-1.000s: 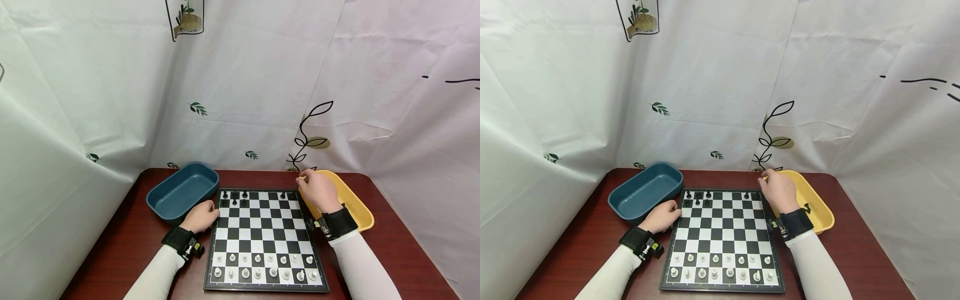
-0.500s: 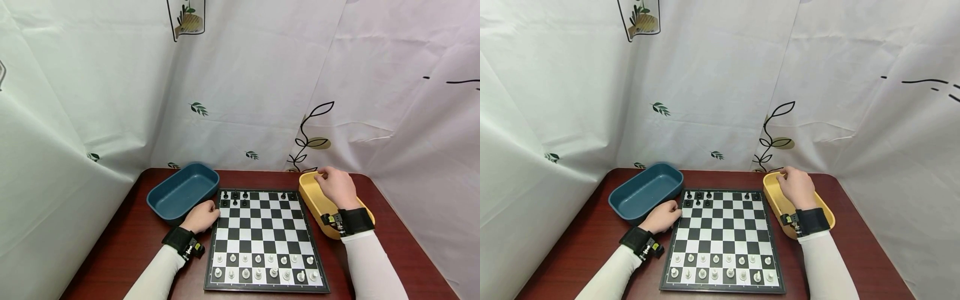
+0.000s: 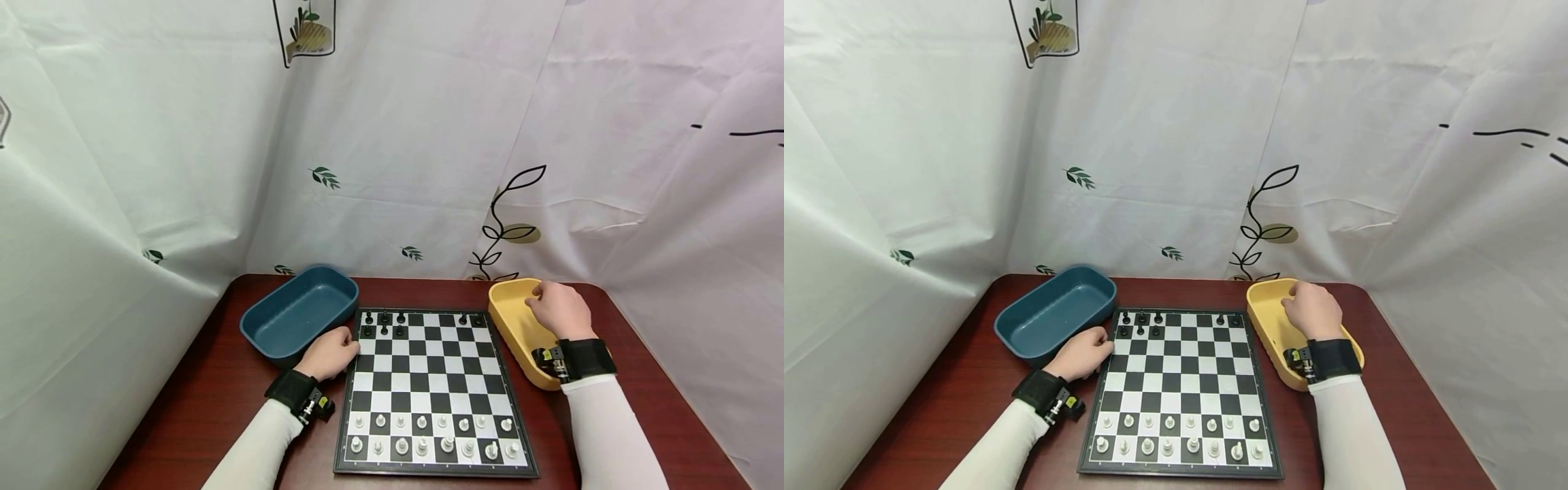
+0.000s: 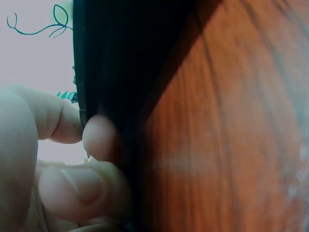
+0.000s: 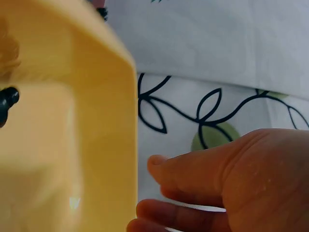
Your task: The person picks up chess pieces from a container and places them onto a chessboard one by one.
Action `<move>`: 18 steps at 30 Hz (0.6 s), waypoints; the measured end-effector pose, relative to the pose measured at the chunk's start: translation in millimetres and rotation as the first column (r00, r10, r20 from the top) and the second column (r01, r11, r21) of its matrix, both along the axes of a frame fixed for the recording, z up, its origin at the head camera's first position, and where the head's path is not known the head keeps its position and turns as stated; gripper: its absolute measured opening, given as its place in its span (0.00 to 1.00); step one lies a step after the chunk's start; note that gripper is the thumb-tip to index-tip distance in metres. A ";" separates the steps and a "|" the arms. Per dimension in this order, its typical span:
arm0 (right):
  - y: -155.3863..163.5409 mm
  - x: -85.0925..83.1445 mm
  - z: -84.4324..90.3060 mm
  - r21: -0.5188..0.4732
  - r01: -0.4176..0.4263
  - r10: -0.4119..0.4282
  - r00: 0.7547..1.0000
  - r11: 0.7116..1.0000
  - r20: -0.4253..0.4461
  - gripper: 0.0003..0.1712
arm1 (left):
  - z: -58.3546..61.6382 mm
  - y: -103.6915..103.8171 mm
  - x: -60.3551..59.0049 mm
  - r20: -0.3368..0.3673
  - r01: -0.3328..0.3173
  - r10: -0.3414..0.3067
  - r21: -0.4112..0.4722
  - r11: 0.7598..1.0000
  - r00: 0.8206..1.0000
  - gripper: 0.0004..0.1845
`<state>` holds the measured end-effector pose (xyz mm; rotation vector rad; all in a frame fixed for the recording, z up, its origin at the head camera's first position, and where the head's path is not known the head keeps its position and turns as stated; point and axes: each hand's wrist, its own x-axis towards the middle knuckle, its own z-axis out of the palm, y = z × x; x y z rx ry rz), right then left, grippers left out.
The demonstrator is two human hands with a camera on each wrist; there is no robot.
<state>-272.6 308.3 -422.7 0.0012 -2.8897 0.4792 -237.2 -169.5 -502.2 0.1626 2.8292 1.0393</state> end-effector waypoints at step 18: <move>16.5 2.5 -8.1 0.098 0.081 -0.109 0.941 0.992 0.321 0.10 | 0.5 -0.2 0.2 -0.004 0.005 -0.005 -0.004 1.000 1.000 0.12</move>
